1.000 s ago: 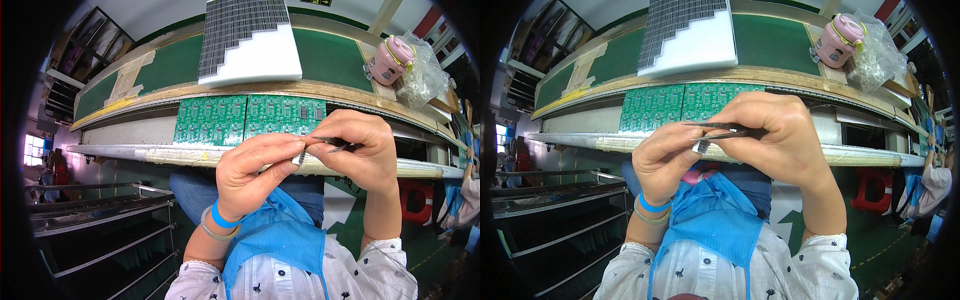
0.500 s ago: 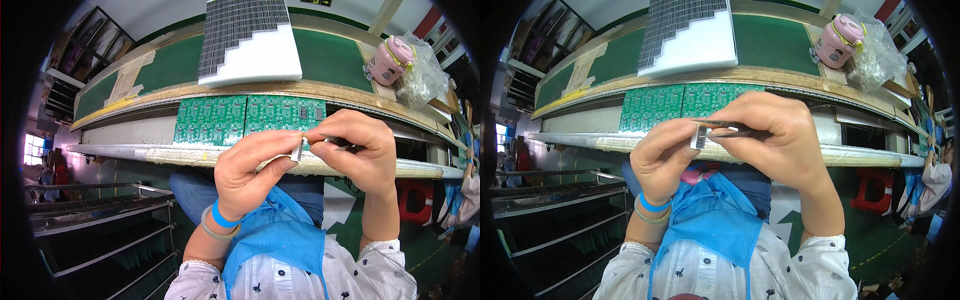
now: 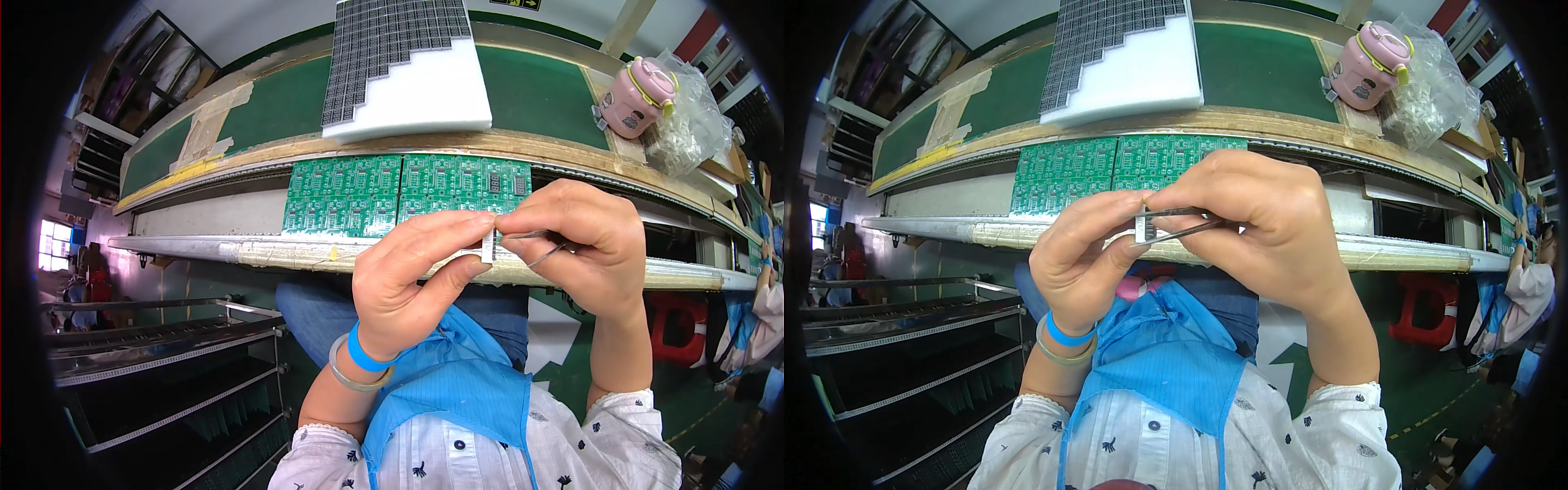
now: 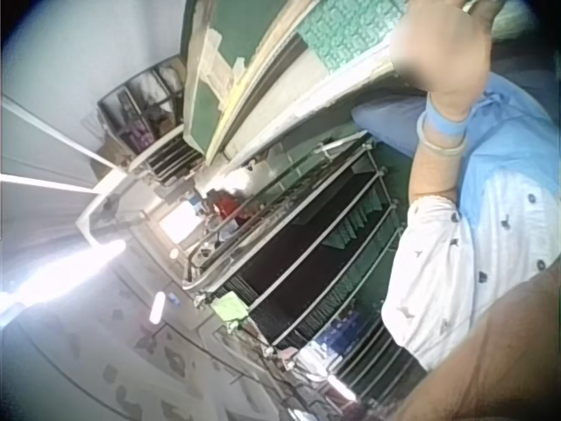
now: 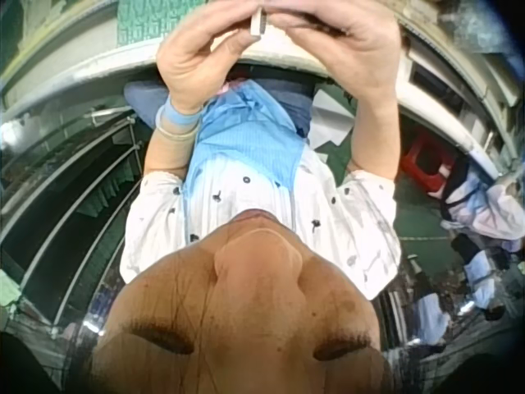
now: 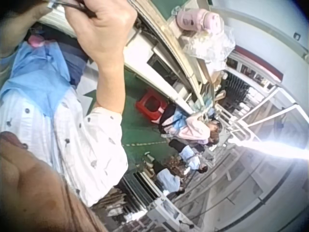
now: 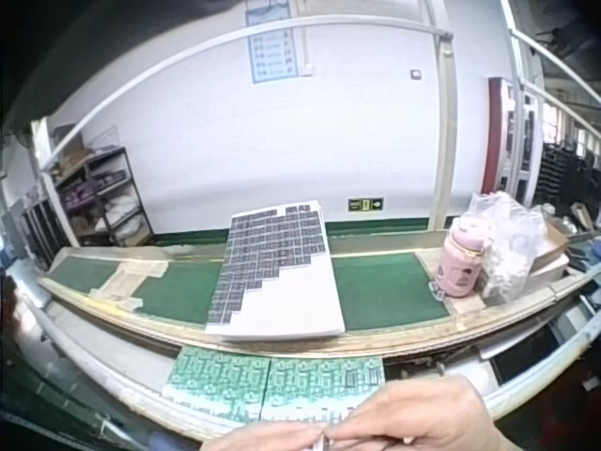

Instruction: The person places small black rectangular electronic components onto green circuit boards using tweezers. They pick components from a white foam tray, position them on designated spots on the boards, and use tweezers to adjust alignment. The process is repeated for multiple boards on a workbench.

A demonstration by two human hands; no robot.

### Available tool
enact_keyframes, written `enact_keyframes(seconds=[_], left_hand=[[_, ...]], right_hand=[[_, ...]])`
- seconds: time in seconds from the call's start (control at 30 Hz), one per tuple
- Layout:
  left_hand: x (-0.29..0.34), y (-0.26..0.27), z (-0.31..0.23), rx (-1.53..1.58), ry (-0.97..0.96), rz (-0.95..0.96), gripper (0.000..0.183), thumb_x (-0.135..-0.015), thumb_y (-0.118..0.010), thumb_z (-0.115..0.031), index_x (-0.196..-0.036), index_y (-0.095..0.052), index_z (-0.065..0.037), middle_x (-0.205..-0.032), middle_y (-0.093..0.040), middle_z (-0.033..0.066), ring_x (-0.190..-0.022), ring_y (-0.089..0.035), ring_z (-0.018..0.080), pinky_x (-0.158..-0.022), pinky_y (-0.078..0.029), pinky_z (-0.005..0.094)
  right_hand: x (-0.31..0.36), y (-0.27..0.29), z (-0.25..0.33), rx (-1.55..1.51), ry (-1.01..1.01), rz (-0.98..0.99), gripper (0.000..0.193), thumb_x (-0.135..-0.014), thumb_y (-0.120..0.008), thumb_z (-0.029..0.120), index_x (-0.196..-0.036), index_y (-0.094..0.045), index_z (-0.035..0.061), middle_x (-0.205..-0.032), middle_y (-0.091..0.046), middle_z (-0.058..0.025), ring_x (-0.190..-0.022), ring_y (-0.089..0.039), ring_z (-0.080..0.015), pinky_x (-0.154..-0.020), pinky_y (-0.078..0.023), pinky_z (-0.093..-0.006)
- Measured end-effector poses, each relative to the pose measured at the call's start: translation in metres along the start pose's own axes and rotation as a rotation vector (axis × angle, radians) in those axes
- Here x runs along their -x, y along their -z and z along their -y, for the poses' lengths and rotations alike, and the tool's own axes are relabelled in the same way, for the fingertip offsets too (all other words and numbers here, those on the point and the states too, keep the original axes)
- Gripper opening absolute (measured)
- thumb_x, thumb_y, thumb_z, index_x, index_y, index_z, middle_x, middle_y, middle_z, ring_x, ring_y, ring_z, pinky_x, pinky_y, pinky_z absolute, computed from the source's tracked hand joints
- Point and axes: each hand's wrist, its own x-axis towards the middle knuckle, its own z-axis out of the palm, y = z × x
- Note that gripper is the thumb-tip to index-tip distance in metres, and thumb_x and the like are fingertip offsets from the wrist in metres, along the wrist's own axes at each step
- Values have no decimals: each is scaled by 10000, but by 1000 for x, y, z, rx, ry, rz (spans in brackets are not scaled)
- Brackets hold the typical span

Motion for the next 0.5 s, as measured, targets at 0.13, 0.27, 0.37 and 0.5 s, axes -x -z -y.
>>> enact_keyframes(seconds=[0.13, 0.27, 0.37, 0.5], left_hand=[[-2, 0, -1, -7, -17, 2, 365, -789, -788, 59, -1148, -750, 9, -1119, -756, 168, -1036, -730, 279, -901, -583, 351], [-2, 0, -2, -7, -14, 4, 364, -789, -786, 62, -1147, -751, 10, -1118, -756, 168, -1033, -731, 278, -899, -583, 350], [-2, 0, -1, -13, -20, 6, 363, -789, -784, 66, -1146, -751, 12, -1115, -757, 170, -1029, -733, 279, -895, -583, 350], [-3, 0, -1, -12, -27, 6, 365, -786, -783, 69, -1145, -751, 14, -1110, -758, 174, -1022, -734, 280, -891, -584, 353]], right_hand=[[1, -2, 0, 51, 41, -22, 242, -751, -788, -21, -990, -780, 16, -853, -723, -104, -744, -710, -209, -627, -563, -289], [1, -1, 0, 80, 73, -27, 241, -752, -783, -24, -990, -778, 16, -860, -723, -104, -734, -715, -206, -615, -570, -290], [0, -2, 0, 78, 81, -28, 238, -752, -782, -24, -987, -777, 16, -863, -724, -105, -736, -719, -207, -615, -575, -291], [0, -2, -1, 77, 80, -28, 232, -750, -783, -22, -979, -777, 14, -863, -725, -106, -735, -722, -209, -616, -577, -293]])
